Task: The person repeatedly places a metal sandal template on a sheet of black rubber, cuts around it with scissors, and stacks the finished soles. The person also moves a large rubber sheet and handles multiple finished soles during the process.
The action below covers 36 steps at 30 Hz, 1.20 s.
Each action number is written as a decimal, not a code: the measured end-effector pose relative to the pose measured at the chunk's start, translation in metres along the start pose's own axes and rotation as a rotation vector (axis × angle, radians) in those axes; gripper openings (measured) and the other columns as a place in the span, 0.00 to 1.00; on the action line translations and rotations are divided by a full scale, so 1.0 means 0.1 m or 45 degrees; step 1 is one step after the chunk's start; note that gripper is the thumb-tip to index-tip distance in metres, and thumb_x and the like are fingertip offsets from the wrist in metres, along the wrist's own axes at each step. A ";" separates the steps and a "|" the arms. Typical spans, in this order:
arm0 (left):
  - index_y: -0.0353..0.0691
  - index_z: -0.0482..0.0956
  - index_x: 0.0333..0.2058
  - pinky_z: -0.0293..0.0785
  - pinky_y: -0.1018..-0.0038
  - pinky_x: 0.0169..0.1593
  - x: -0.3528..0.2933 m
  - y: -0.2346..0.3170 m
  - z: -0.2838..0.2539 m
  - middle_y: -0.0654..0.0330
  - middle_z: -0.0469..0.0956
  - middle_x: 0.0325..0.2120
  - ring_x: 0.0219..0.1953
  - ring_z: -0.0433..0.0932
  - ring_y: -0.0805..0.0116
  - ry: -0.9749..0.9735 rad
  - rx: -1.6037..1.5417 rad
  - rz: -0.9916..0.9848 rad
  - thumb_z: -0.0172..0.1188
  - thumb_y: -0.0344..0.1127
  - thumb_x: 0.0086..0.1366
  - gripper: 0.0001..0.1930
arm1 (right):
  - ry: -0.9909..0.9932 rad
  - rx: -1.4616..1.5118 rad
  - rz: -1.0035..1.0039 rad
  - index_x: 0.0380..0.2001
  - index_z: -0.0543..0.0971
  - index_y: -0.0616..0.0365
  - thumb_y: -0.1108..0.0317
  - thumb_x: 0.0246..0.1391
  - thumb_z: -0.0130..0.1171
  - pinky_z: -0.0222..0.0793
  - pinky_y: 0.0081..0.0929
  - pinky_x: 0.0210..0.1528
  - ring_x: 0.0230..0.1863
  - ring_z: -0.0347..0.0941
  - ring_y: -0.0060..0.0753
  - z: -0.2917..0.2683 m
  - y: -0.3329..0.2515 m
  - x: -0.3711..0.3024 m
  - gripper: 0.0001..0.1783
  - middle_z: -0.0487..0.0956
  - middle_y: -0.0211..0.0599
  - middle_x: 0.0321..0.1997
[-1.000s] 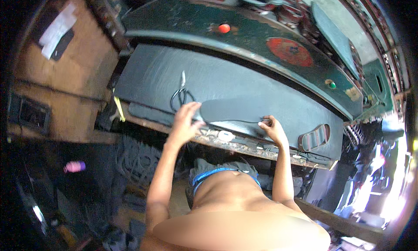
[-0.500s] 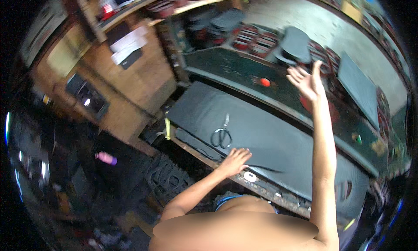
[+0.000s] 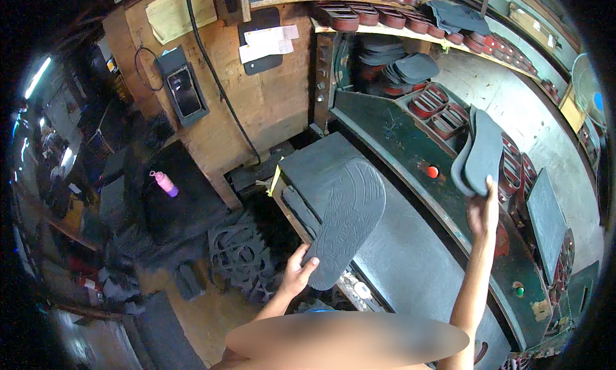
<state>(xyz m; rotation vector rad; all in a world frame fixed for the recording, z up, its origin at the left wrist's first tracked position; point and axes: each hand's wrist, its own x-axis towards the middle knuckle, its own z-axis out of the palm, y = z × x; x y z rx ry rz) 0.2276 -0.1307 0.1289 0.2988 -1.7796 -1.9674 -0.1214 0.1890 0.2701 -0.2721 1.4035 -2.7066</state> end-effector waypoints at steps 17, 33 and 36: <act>0.30 0.70 0.62 0.65 0.60 0.69 0.31 0.07 1.55 0.42 0.73 0.60 0.63 0.71 0.51 -1.382 0.287 -0.212 0.74 0.39 0.57 0.37 | -0.037 -0.927 0.188 0.63 0.70 0.63 0.67 0.58 0.65 0.61 0.43 0.69 0.65 0.68 0.45 -0.69 1.28 -3.37 0.31 0.72 0.50 0.65; 0.43 0.63 0.68 0.70 0.54 0.58 0.75 -0.36 2.33 0.50 0.76 0.50 0.55 0.76 0.49 -1.494 1.263 0.698 0.73 0.43 0.55 0.44 | 0.545 -1.786 -0.005 0.73 0.59 0.59 0.69 0.31 0.81 0.56 0.45 0.74 0.72 0.59 0.52 -1.84 0.31 -3.02 0.63 0.63 0.51 0.72; 0.42 0.67 0.66 0.69 0.57 0.59 0.73 -0.60 2.30 0.50 0.77 0.50 0.57 0.75 0.51 -1.570 1.267 0.645 0.73 0.43 0.55 0.41 | 0.315 -1.650 0.058 0.74 0.57 0.55 0.66 0.25 0.84 0.48 0.45 0.79 0.77 0.51 0.54 -2.02 0.43 -2.71 0.69 0.58 0.53 0.76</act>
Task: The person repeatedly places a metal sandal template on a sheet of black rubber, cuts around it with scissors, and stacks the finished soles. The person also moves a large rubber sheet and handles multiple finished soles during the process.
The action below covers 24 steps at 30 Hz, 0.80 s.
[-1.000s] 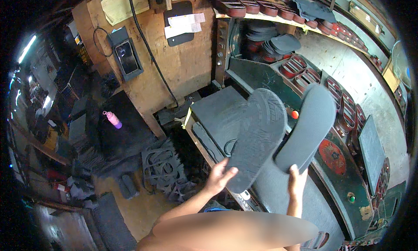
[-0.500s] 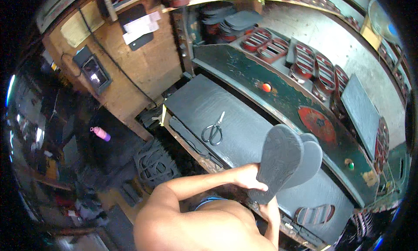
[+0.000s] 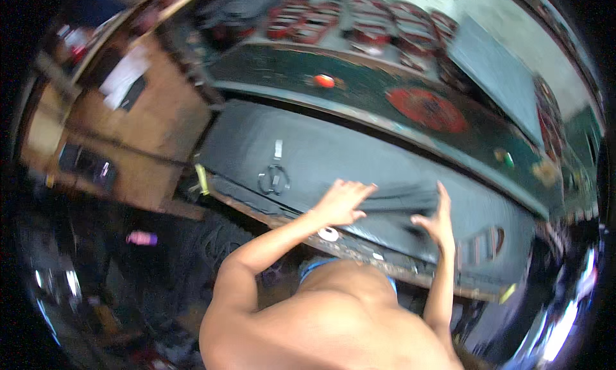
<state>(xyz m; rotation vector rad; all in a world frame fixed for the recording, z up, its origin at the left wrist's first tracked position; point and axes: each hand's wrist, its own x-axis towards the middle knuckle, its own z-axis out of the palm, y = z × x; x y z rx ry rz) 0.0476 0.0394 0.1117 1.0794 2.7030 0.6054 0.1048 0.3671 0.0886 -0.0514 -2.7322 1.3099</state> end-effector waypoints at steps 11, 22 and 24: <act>0.37 0.70 0.60 0.68 0.58 0.61 -0.37 -0.18 0.79 0.47 0.70 0.50 0.54 0.71 0.47 0.843 -0.632 -0.252 0.80 0.33 0.46 0.42 | -0.225 0.253 -0.150 0.76 0.52 0.53 0.66 0.28 0.84 0.50 0.42 0.78 0.77 0.53 0.51 0.04 0.22 0.44 0.71 0.55 0.51 0.77; 0.39 0.65 0.55 0.65 0.63 0.61 -0.31 -0.48 0.83 0.51 0.65 0.48 0.53 0.67 0.55 0.633 -0.698 -0.040 0.80 0.38 0.45 0.41 | -0.047 -0.308 -0.466 0.56 0.75 0.50 0.53 0.26 0.85 0.51 0.53 0.76 0.78 0.49 0.60 -0.03 0.24 0.44 0.48 0.58 0.46 0.76; 0.39 0.66 0.55 0.65 0.62 0.61 -0.28 -0.50 0.86 0.51 0.65 0.49 0.53 0.67 0.56 0.692 -0.685 -0.043 0.81 0.38 0.45 0.41 | -0.023 -0.203 -0.469 0.52 0.76 0.54 0.55 0.29 0.84 0.59 0.49 0.71 0.71 0.60 0.56 0.01 0.25 0.47 0.44 0.69 0.46 0.66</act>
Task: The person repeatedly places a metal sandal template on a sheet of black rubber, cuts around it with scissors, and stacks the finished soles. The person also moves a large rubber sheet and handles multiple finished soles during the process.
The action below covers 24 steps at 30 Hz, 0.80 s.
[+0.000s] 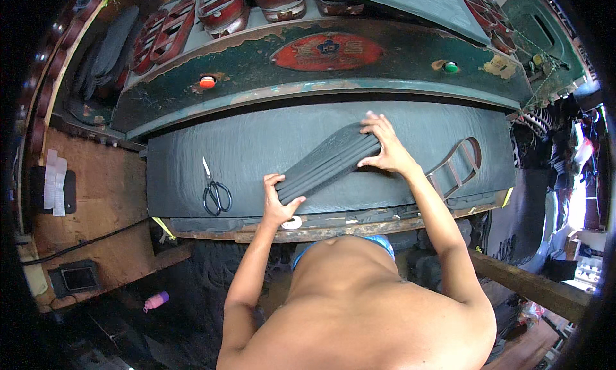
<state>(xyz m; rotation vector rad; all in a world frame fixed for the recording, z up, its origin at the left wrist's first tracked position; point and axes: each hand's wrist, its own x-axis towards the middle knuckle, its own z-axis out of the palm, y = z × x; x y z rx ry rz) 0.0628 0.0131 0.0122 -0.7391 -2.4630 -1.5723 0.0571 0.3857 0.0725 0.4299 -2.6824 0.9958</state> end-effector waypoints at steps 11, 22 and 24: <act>0.37 0.67 0.58 0.73 0.58 0.59 0.10 0.22 -0.19 0.47 0.70 0.53 0.57 0.74 0.47 -0.053 0.238 -0.103 0.83 0.41 0.45 0.44 | -0.115 0.316 0.262 0.69 0.67 0.53 0.57 0.37 0.82 0.65 0.42 0.68 0.65 0.68 0.55 -0.02 -0.29 -0.16 0.54 0.71 0.50 0.62; 0.32 0.70 0.54 0.70 0.65 0.59 1.22 1.03 -0.85 0.54 0.74 0.48 0.53 0.74 0.60 0.380 -0.042 0.141 0.80 0.45 0.52 0.38 | 0.586 0.521 0.315 0.70 0.64 0.58 0.65 0.47 0.77 0.65 0.42 0.69 0.70 0.65 0.45 -0.34 -0.62 -0.49 0.49 0.67 0.46 0.68; 0.31 0.67 0.59 0.67 0.69 0.61 1.69 1.14 -0.97 0.56 0.73 0.51 0.53 0.73 0.65 0.473 -0.270 0.098 0.70 0.42 0.66 0.31 | 0.660 0.525 0.290 0.67 0.68 0.58 0.66 0.48 0.75 0.67 0.40 0.68 0.68 0.67 0.43 -0.54 -0.71 -0.55 0.43 0.69 0.45 0.66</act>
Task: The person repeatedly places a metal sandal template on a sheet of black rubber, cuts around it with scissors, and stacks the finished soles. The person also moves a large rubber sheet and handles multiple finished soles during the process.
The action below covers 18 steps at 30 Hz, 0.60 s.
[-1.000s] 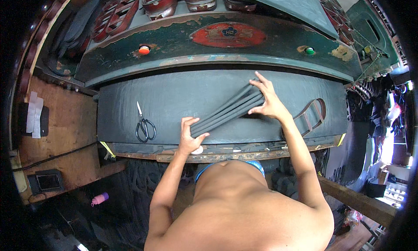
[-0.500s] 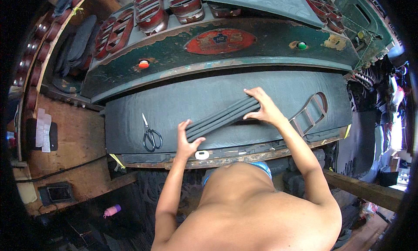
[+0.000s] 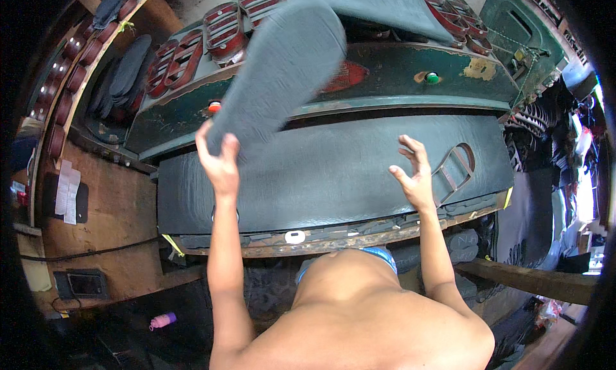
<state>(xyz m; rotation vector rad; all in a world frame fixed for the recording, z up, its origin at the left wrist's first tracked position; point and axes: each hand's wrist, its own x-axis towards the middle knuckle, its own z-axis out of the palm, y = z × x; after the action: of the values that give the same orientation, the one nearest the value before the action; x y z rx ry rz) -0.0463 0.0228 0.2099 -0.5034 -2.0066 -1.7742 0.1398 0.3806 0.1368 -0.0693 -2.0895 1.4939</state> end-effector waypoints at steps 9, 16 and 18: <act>0.32 0.74 0.56 0.84 0.66 0.37 0.99 0.55 0.09 0.56 0.81 0.45 0.41 0.84 0.65 -0.164 -0.472 -0.235 0.58 0.47 0.74 0.24 | 0.277 -0.279 -0.435 0.59 0.75 0.60 0.74 0.47 0.75 0.69 0.36 0.65 0.62 0.70 0.38 -0.65 -0.81 0.34 0.34 0.72 0.42 0.61; 0.42 0.72 0.61 0.77 0.61 0.50 1.22 0.50 -0.02 0.59 0.80 0.52 0.49 0.79 0.64 0.047 -0.681 -0.410 0.57 0.59 0.72 0.30 | 0.307 -0.277 -0.807 0.56 0.75 0.65 0.70 0.48 0.75 0.68 0.37 0.65 0.62 0.71 0.41 -0.88 -1.47 0.57 0.32 0.74 0.49 0.59; 0.43 0.69 0.63 0.68 0.49 0.63 1.57 0.41 0.09 0.58 0.72 0.60 0.61 0.71 0.60 0.101 -0.840 -0.495 0.61 0.57 0.70 0.32 | 0.349 -0.175 -0.973 0.57 0.74 0.63 0.62 0.50 0.76 0.70 0.45 0.64 0.63 0.70 0.48 -0.88 -1.72 0.65 0.34 0.72 0.55 0.61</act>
<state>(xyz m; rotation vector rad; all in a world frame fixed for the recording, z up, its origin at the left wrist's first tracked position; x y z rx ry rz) -0.1593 0.0363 0.3264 -0.2232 -1.4978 -2.6598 0.1738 0.4140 0.3348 0.4063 -1.7015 0.8241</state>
